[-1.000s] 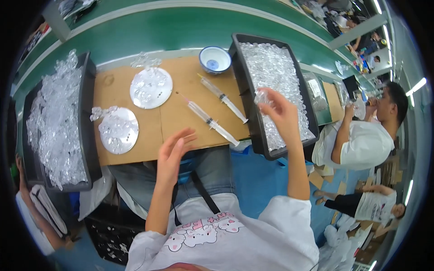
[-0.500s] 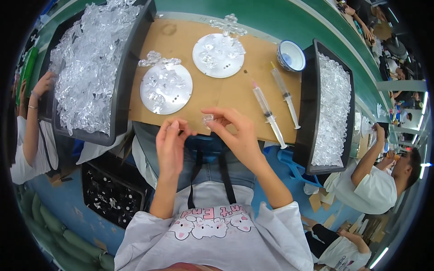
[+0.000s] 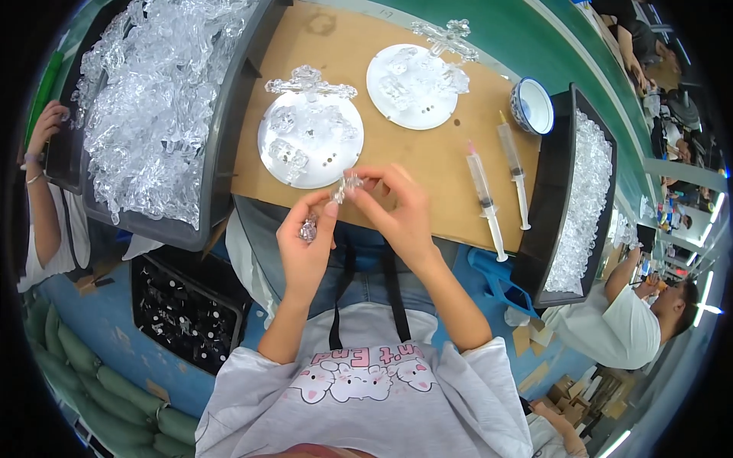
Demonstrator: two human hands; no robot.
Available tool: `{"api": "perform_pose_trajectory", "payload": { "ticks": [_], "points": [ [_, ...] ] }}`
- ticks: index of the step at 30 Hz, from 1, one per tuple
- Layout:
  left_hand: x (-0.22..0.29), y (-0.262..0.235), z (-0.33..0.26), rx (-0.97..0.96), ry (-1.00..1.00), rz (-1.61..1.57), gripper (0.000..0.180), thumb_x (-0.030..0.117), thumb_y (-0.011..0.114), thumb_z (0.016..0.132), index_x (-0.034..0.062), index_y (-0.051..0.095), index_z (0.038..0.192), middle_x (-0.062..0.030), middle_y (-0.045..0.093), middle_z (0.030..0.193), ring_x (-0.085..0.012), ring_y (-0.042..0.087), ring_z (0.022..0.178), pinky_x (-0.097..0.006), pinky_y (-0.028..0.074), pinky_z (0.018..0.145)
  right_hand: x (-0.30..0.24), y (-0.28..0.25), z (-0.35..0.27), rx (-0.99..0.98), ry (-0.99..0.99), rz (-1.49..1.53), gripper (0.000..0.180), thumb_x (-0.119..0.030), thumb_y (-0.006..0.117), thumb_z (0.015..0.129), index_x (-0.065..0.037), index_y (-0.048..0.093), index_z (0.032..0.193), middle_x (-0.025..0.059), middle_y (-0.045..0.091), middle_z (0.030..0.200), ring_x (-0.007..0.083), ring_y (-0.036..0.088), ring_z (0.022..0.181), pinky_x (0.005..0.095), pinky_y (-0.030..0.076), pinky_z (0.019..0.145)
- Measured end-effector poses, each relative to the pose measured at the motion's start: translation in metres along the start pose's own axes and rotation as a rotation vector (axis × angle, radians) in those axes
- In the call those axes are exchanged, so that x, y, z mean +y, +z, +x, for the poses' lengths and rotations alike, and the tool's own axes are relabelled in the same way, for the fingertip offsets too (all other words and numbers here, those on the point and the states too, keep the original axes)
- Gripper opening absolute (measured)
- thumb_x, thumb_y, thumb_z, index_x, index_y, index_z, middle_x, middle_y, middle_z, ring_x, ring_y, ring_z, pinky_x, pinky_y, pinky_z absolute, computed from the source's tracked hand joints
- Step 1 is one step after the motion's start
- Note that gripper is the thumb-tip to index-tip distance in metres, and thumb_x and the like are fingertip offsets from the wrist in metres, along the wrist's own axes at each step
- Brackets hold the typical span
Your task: Assemble decorative crystal-like components on a base plate using a syringe to apply adhesive on an industrial assembly line.
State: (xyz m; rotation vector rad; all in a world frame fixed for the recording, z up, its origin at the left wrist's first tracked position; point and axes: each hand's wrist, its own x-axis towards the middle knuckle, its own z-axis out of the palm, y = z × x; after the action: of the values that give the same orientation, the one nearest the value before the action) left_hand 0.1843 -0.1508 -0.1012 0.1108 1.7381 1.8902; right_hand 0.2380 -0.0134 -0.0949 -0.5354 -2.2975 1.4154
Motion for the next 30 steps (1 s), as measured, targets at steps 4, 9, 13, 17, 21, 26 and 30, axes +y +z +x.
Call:
{"api": "perform_pose_trajectory", "payload": {
  "ticks": [4,9,13,17,21,26,30],
  "points": [
    [-0.014,-0.006,-0.005,0.07,0.215,0.117,0.019,0.005,0.062,0.09,-0.0002,0.062,0.108,0.0025,0.054,0.071,-0.0031,0.043,0.055,-0.02,0.035,0.048,0.009,0.022,0.007,0.105,0.255,0.095,0.018,-0.002,0.068,0.083,-0.001,0.068,0.102,-0.0011,0.058,0.085,0.0042,0.047,0.071,0.0177,0.037,0.062],
    [-0.025,-0.011,0.006,0.07,0.502,0.565,0.043,0.0,0.063,0.085,0.0045,0.056,0.128,-0.0086,0.057,0.065,-0.0123,0.048,0.05,-0.027,0.041,0.049,0.017,0.04,0.012,0.243,0.174,0.088,0.018,-0.003,0.072,0.081,-0.001,0.069,0.098,-0.0014,0.059,0.083,0.0031,0.043,0.064,0.0182,0.034,0.056],
    [-0.024,-0.011,0.014,0.06,0.509,0.717,0.05,0.001,0.063,0.083,0.0079,0.054,0.132,-0.0123,0.058,0.065,-0.0199,0.053,0.048,-0.03,0.044,0.05,0.004,0.038,0.018,0.207,0.16,-0.116,0.017,-0.006,0.073,0.08,-0.003,0.07,0.096,-0.0013,0.06,0.081,0.0041,0.041,0.061,0.0201,0.032,0.053],
    [-0.02,-0.011,0.015,0.032,0.532,0.958,0.053,0.007,0.065,0.083,0.0096,0.052,0.134,-0.0081,0.055,0.061,-0.0224,0.054,0.046,-0.034,0.044,0.045,0.002,0.037,0.02,0.199,0.124,-0.252,0.018,-0.01,0.075,0.078,-0.005,0.07,0.094,-0.0004,0.06,0.077,0.0063,0.037,0.056,0.0229,0.031,0.05],
    [-0.021,-0.012,0.016,0.035,0.585,1.064,0.055,0.012,0.065,0.083,0.0106,0.05,0.137,-0.0049,0.049,0.055,-0.0214,0.054,0.045,-0.035,0.043,0.041,0.004,0.038,0.016,0.207,0.077,-0.301,0.017,-0.011,0.075,0.078,-0.005,0.069,0.093,0.0008,0.058,0.076,0.0081,0.038,0.054,0.0241,0.031,0.048],
    [-0.023,-0.014,0.017,0.007,0.614,1.077,0.055,0.011,0.065,0.084,0.0093,0.05,0.136,-0.0053,0.05,0.056,-0.0218,0.055,0.045,-0.035,0.043,0.041,0.012,0.039,0.013,0.209,-0.028,-0.288,0.018,-0.01,0.074,0.079,-0.006,0.067,0.094,0.0026,0.058,0.078,0.0106,0.046,0.056,0.0259,0.037,0.05],
    [-0.028,-0.014,0.017,0.037,0.619,0.932,0.055,0.01,0.065,0.084,0.0074,0.048,0.137,-0.0071,0.053,0.056,-0.0228,0.056,0.046,-0.036,0.044,0.043,0.017,0.034,0.019,0.155,-0.147,-0.322,0.018,-0.011,0.073,0.079,-0.006,0.065,0.095,0.0046,0.06,0.079,0.016,0.055,0.065,0.0283,0.043,0.054]
  ]
}}
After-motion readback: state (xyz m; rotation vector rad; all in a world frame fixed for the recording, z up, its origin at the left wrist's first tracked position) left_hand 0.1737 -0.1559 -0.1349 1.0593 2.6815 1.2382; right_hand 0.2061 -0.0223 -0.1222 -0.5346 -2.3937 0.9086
